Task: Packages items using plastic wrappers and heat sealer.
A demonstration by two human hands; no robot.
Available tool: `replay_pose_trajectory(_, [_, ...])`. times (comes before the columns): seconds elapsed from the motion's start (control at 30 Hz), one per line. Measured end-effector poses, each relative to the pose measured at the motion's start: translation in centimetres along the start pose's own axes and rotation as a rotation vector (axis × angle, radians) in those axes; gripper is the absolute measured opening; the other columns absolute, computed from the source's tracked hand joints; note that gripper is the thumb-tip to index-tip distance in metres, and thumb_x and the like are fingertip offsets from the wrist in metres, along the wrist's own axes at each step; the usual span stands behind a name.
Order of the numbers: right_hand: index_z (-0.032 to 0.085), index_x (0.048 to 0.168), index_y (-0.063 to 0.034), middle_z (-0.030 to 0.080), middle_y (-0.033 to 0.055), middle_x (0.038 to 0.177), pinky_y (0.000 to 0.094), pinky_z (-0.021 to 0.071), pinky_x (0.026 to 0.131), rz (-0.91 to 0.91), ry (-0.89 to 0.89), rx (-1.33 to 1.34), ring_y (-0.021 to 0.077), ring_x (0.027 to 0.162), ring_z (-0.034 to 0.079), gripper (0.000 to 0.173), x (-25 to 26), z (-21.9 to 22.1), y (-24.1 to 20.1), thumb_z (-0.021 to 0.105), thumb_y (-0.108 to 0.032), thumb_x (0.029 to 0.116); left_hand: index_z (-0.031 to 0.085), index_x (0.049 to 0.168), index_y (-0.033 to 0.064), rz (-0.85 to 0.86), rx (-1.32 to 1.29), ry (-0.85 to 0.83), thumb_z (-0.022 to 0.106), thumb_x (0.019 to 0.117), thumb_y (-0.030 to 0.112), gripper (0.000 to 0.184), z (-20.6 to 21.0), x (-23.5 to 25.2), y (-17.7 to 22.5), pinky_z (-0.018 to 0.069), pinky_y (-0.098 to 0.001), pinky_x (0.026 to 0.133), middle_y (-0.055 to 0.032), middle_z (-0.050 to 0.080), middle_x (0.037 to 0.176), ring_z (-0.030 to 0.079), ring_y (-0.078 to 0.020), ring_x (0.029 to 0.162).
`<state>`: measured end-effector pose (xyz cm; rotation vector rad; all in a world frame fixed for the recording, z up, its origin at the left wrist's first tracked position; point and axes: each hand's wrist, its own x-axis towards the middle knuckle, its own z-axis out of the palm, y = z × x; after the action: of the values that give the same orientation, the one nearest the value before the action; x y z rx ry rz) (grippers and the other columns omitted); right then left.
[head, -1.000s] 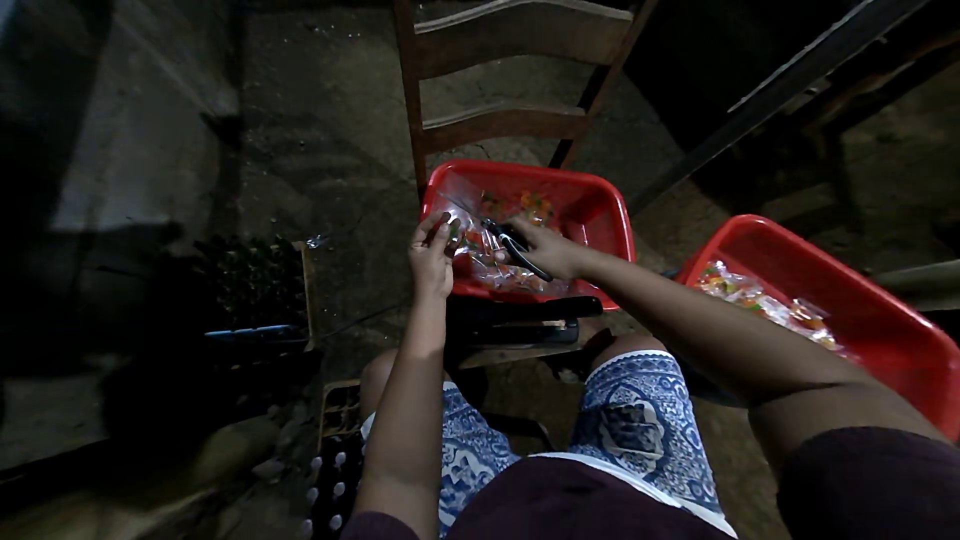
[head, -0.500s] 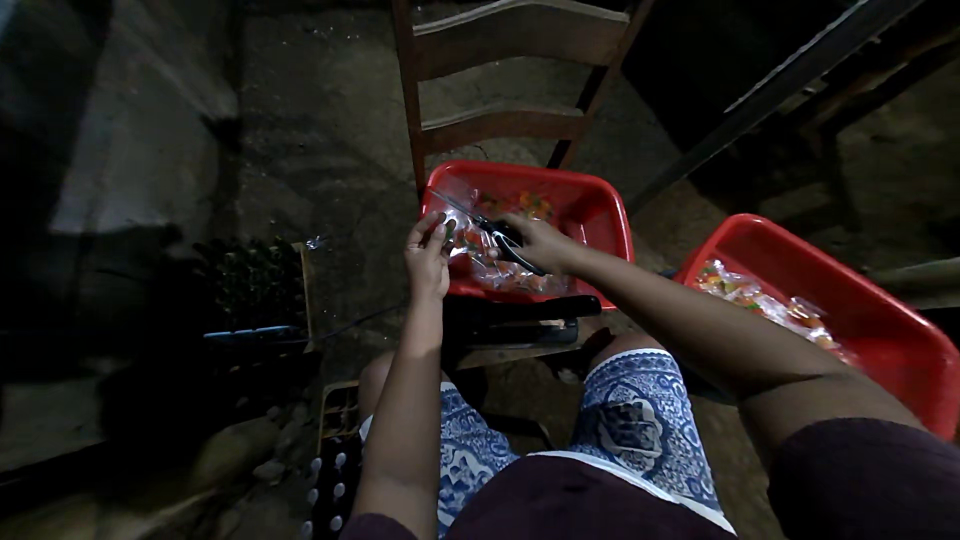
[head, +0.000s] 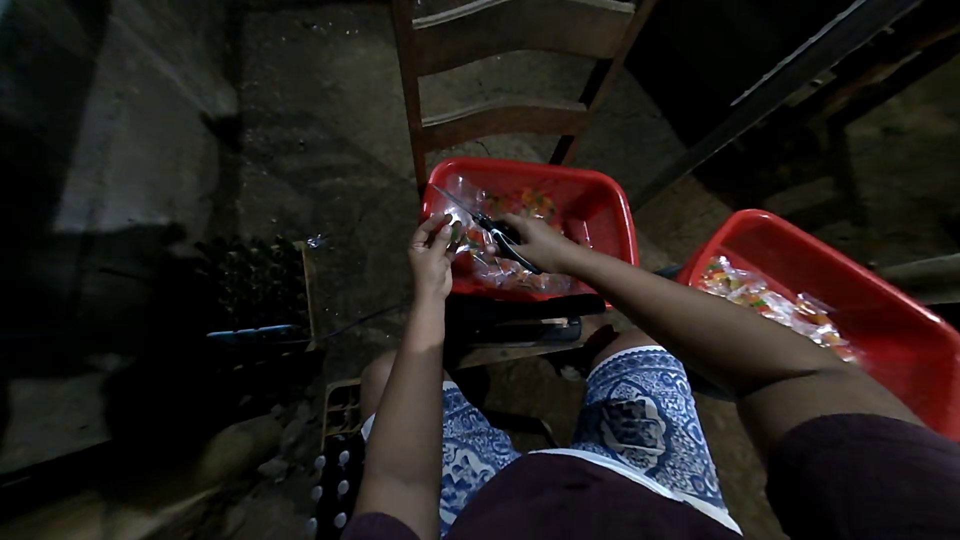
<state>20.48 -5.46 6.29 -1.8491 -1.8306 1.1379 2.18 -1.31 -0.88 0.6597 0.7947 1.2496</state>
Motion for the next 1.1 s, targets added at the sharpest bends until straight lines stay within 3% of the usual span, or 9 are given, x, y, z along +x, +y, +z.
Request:
replay_pose_trajectory(0.2, [0.048, 0.144, -0.0047, 0.064, 0.0208, 0.117, 0.0549, 0.0504, 0.091, 0.103, -0.057, 0.056, 0.0326, 0.101, 0.064, 0.057, 0.2, -0.3, -1.8, 0.064, -0.039, 0.1018, 0.062, 0.120, 0.0061, -0.023, 0.061, -0.031, 0.055, 0.0999, -0.005, 0.024, -0.1, 0.1, -0.3, 0.0604, -0.0310, 0.082, -0.0041, 0.068, 0.114, 0.070, -0.0133, 0.092])
replay_pose_trajectory(0.43, [0.054, 0.140, -0.0024, 0.066, 0.0198, 0.109, 0.0524, 0.0511, 0.087, 0.069, -0.028, 0.042, 0.0304, 0.093, 0.064, 0.052, 0.6, 0.2, -1.3, 0.064, -0.036, 0.1021, 0.062, 0.120, 0.0054, -0.027, 0.085, -0.024, 0.056, 0.0999, -0.005, 0.023, -0.3, 0.2, -0.2, 0.0599, -0.0311, 0.082, -0.0042, 0.068, 0.114, 0.069, -0.0132, 0.094])
replay_pose_trajectory(0.57, [0.048, 0.144, -0.0038, 0.064, 0.0224, 0.116, 0.0559, 0.0499, 0.091, 0.111, -0.056, 0.068, 0.0342, 0.101, 0.064, 0.057, 0.9, 0.1, -1.4, 0.062, -0.040, 0.1026, 0.062, 0.119, 0.0052, -0.049, 0.122, -0.046, 0.057, 0.0996, -0.004, 0.022, -0.2, 0.1, -0.3, 0.0594, -0.0326, 0.082, -0.0035, 0.067, 0.111, 0.068, -0.0129, 0.091])
replay_pose_trajectory(0.7, [0.051, 0.141, -0.0028, 0.065, 0.0211, 0.114, 0.0535, 0.0497, 0.092, 0.087, -0.051, 0.058, 0.0320, 0.100, 0.063, 0.053, 1.1, -0.1, -1.3, 0.062, -0.039, 0.1028, 0.061, 0.121, 0.0039, -0.068, 0.136, -0.052, 0.056, 0.1001, -0.004, 0.023, -0.4, 0.1, -0.3, 0.0592, -0.0342, 0.085, -0.0059, 0.066, 0.115, 0.068, -0.0154, 0.096])
replay_pose_trajectory(0.8, [0.055, 0.137, -0.0013, 0.066, 0.0191, 0.108, 0.0501, 0.0517, 0.087, 0.049, -0.045, 0.065, 0.0284, 0.091, 0.064, 0.049, 1.1, 0.0, -0.8, 0.063, -0.035, 0.1030, 0.062, 0.120, 0.0044, -0.074, 0.143, -0.043, 0.056, 0.0999, -0.004, 0.023, -0.5, 0.1, -0.3, 0.0586, -0.0323, 0.083, -0.0056, 0.066, 0.114, 0.067, -0.0142, 0.095])
replay_pose_trajectory(0.93, [0.054, 0.136, -0.0028, 0.058, 0.0084, 0.087, 0.0303, 0.0484, 0.060, 0.148, -0.052, 0.266, 0.0126, 0.063, 0.053, 0.042, 2.0, 0.5, 0.6, 0.055, -0.034, 0.1070, 0.064, 0.118, 0.0057, -0.077, 0.143, -0.008, 0.059, 0.0991, -0.004, 0.022, -0.7, 0.3, -0.1, 0.0593, -0.0292, 0.078, -0.0034, 0.068, 0.110, 0.068, -0.0120, 0.089])
replay_pose_trajectory(1.0, [0.049, 0.139, -0.0023, 0.057, 0.0086, 0.089, 0.0301, 0.0499, 0.062, 0.295, -0.092, 0.359, 0.0128, 0.065, 0.054, 0.045, 3.8, 1.1, 1.5, 0.052, -0.035, 0.1083, 0.061, 0.125, 0.0045, -0.086, 0.161, 0.009, 0.056, 0.1010, -0.003, 0.026, -0.6, 0.3, 0.0, 0.0587, -0.0299, 0.079, -0.0056, 0.067, 0.115, 0.067, -0.0127, 0.092])
replay_pose_trajectory(1.1, [0.054, 0.128, 0.0008, 0.058, 0.0099, 0.085, 0.0331, 0.0501, 0.060, 0.444, -0.160, 0.302, 0.0158, 0.063, 0.056, 0.036, 7.1, 3.1, 2.4, 0.047, -0.029, 0.1088, 0.058, 0.130, 0.0050, -0.084, 0.174, 0.024, 0.054, 0.1029, 0.000, 0.028, -0.4, 0.1, 0.2, 0.0582, -0.0288, 0.078, -0.0065, 0.066, 0.116, 0.067, -0.0129, 0.090])
